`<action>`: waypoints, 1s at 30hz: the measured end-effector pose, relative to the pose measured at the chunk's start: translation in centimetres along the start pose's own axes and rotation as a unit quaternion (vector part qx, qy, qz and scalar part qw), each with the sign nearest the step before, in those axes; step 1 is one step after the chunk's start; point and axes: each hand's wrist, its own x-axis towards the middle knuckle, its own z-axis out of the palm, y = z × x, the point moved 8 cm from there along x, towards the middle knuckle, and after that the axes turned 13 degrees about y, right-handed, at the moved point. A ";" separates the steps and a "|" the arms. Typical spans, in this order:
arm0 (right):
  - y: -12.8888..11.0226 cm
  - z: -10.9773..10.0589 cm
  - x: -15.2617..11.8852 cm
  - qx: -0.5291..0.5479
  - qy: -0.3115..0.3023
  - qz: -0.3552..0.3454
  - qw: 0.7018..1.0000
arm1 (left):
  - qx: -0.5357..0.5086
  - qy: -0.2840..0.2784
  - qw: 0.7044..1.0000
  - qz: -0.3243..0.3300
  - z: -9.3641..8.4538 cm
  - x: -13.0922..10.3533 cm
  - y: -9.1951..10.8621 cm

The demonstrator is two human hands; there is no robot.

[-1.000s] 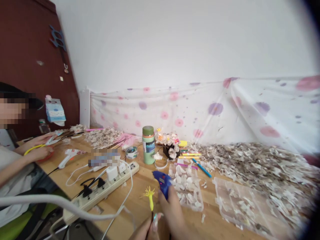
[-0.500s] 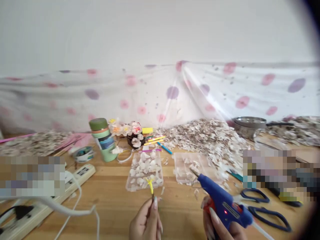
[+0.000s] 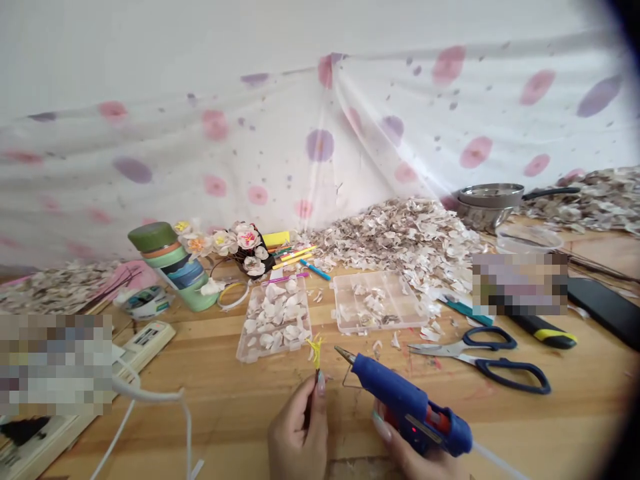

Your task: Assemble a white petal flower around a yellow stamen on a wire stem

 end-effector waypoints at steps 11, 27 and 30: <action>-1.4 3.1 0.1 -0.035 -0.131 -0.163 0.977 | 0.029 -0.004 0.999 -0.021 -0.2 -0.3 -1.1; -0.4 2.8 0.0 -0.028 -0.077 -0.087 0.993 | 0.044 -0.037 0.998 -0.023 0.2 -0.4 -0.9; -0.2 2.9 -0.1 -0.032 -0.079 -0.086 0.993 | 0.029 -0.038 0.998 -0.031 0.3 -0.5 -0.9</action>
